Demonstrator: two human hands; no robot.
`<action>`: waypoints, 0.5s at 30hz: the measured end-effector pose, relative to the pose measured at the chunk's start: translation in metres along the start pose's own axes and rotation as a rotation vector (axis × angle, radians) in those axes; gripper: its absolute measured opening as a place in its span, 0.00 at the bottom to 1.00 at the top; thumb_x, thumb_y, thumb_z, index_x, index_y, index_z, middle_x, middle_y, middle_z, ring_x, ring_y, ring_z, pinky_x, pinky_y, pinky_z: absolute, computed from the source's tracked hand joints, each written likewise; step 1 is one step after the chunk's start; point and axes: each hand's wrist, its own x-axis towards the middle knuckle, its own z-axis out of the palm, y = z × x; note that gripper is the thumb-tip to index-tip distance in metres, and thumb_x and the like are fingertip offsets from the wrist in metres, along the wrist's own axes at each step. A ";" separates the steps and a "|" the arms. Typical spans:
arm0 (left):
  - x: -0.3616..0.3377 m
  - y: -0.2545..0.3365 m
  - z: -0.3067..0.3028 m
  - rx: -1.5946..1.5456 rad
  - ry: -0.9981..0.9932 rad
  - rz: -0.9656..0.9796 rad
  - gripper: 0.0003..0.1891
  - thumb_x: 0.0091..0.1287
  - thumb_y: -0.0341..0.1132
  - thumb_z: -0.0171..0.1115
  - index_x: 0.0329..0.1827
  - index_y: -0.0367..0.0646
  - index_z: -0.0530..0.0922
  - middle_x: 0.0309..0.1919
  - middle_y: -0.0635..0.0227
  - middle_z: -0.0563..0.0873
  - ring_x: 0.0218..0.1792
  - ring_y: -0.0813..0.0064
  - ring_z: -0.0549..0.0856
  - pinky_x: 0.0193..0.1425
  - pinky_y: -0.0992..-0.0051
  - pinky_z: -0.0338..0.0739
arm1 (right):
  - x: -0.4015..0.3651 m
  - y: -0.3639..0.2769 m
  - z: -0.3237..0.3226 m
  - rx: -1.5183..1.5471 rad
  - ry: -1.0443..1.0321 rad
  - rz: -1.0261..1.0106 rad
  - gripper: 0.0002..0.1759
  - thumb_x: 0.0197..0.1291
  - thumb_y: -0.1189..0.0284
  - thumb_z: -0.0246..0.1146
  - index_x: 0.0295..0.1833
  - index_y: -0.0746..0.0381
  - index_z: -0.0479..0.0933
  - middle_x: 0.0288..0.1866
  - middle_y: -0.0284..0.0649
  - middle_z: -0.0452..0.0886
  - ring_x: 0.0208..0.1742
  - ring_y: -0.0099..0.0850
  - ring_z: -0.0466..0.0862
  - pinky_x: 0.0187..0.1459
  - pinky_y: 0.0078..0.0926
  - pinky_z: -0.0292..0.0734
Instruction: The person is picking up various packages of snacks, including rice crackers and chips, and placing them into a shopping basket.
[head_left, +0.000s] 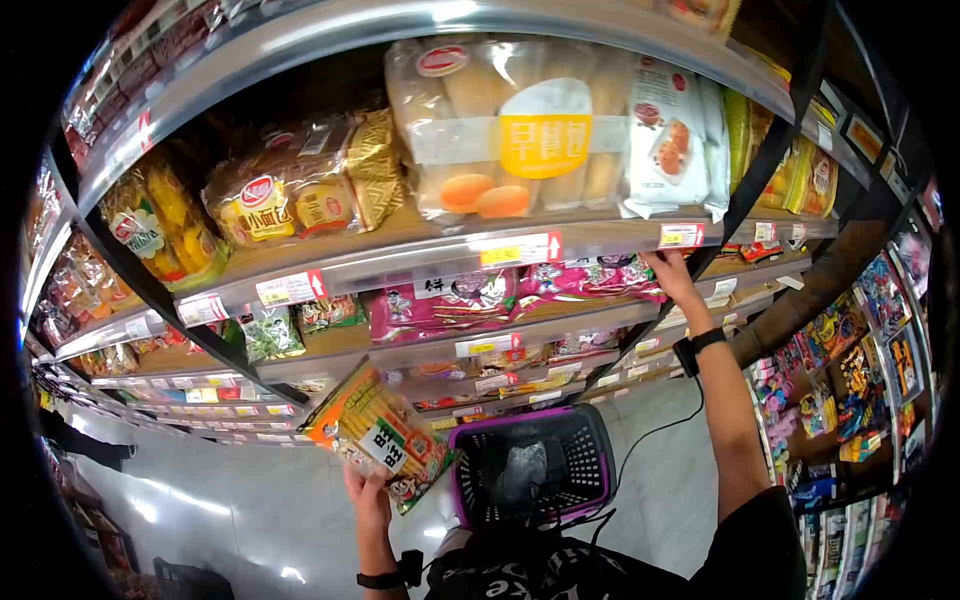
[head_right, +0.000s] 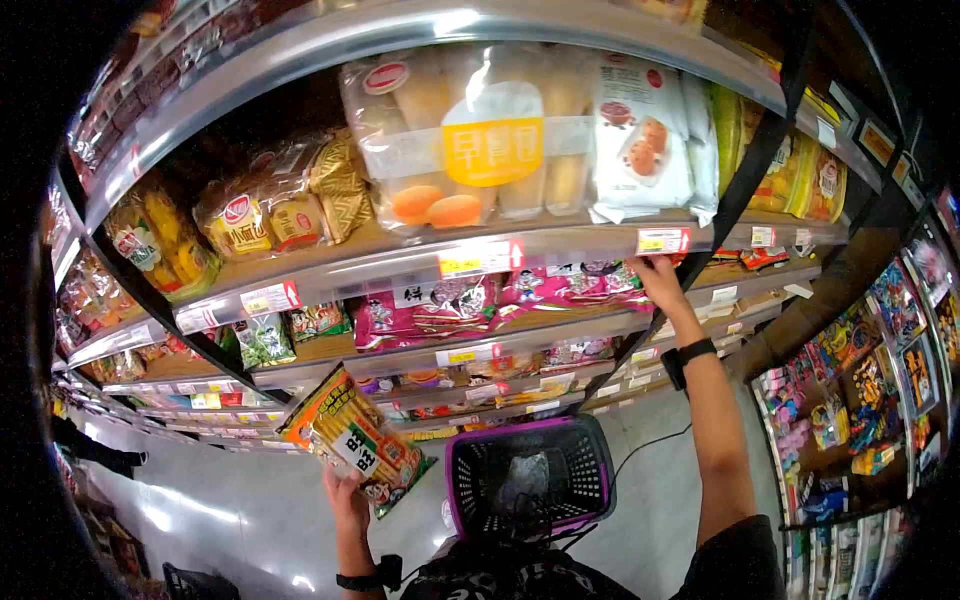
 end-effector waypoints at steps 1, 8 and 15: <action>0.017 0.002 -0.005 0.038 -0.054 -0.002 0.37 0.63 0.27 0.65 0.76 0.39 0.61 0.65 0.59 0.78 0.64 0.64 0.80 0.70 0.63 0.72 | 0.007 0.010 -0.003 -0.120 0.005 -0.018 0.15 0.70 0.67 0.66 0.49 0.70 0.81 0.39 0.39 0.84 0.41 0.30 0.81 0.44 0.32 0.74; 0.121 0.038 0.028 0.322 -0.086 0.075 0.44 0.56 0.34 0.78 0.73 0.38 0.63 0.62 0.58 0.76 0.62 0.64 0.78 0.66 0.64 0.75 | -0.019 0.009 0.062 -0.847 0.243 -0.149 0.26 0.66 0.68 0.65 0.64 0.71 0.72 0.65 0.63 0.74 0.66 0.64 0.70 0.67 0.53 0.65; 0.215 0.071 0.063 0.378 -0.213 0.416 0.33 0.58 0.25 0.78 0.63 0.36 0.66 0.53 0.61 0.81 0.51 0.72 0.84 0.54 0.72 0.83 | -0.108 -0.045 0.166 -0.943 0.193 -0.150 0.28 0.77 0.62 0.53 0.76 0.63 0.66 0.78 0.55 0.63 0.79 0.54 0.61 0.77 0.59 0.48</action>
